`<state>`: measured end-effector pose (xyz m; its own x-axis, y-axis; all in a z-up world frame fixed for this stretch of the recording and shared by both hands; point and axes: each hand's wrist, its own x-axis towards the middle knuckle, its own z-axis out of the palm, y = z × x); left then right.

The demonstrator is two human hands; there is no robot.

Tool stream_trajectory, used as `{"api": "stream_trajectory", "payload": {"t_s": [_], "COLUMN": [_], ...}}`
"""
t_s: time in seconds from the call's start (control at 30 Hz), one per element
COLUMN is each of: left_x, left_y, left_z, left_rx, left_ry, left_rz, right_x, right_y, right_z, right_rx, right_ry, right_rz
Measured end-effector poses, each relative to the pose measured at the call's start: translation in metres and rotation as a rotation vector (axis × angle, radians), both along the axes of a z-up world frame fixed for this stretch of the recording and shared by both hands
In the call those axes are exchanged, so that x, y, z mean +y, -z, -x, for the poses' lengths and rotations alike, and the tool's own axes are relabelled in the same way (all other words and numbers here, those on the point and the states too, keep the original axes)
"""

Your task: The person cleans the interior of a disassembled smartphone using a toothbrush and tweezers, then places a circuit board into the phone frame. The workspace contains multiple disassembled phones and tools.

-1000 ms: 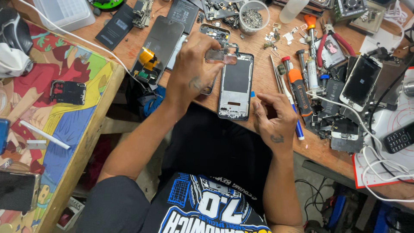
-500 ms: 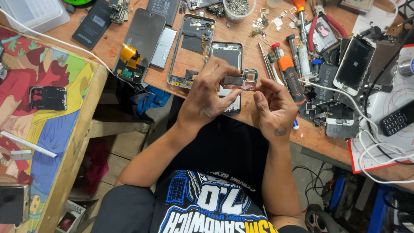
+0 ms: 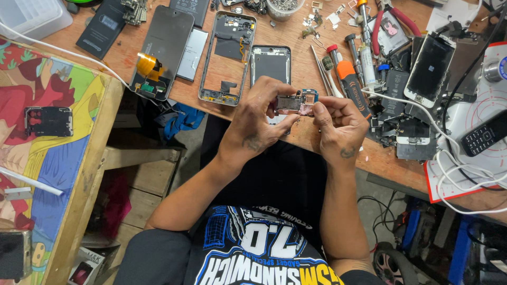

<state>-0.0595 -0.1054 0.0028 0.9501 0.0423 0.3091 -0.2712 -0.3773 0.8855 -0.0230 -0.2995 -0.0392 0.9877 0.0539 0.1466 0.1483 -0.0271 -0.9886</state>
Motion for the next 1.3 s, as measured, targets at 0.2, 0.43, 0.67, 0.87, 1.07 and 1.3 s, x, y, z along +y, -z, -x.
{"api": "stream_trajectory", "payload": {"t_s": [0.2, 0.43, 0.67, 0.87, 1.07, 1.3], "left_x": [-0.006, -0.014, -0.012, -0.013, 0.005, 0.009], "left_y": [0.009, 0.018, 0.021, 0.012, -0.001, -0.006], "left_z": [-0.002, -0.004, -0.002, 0.004, 0.018, 0.056], "left_rx": [0.067, 0.131, 0.098, 0.041, -0.104, 0.156], "left_ry": [0.001, 0.053, 0.066, -0.042, -0.32, -0.381], "left_rz": [0.203, 0.521, 0.484, 0.29, 0.039, 0.239], "right_x": [-0.003, -0.005, -0.006, -0.007, -0.005, -0.008], "right_y": [0.001, -0.001, 0.003, 0.004, 0.008, 0.017], "right_z": [-0.001, -0.001, -0.002, -0.001, -0.004, -0.007], "right_rx": [0.026, 0.016, 0.036, 0.027, 0.009, -0.005], "right_ry": [-0.008, -0.049, -0.069, -0.038, -0.011, 0.03], "right_rz": [-0.079, -0.12, -0.139, -0.102, -0.24, -0.237]}}
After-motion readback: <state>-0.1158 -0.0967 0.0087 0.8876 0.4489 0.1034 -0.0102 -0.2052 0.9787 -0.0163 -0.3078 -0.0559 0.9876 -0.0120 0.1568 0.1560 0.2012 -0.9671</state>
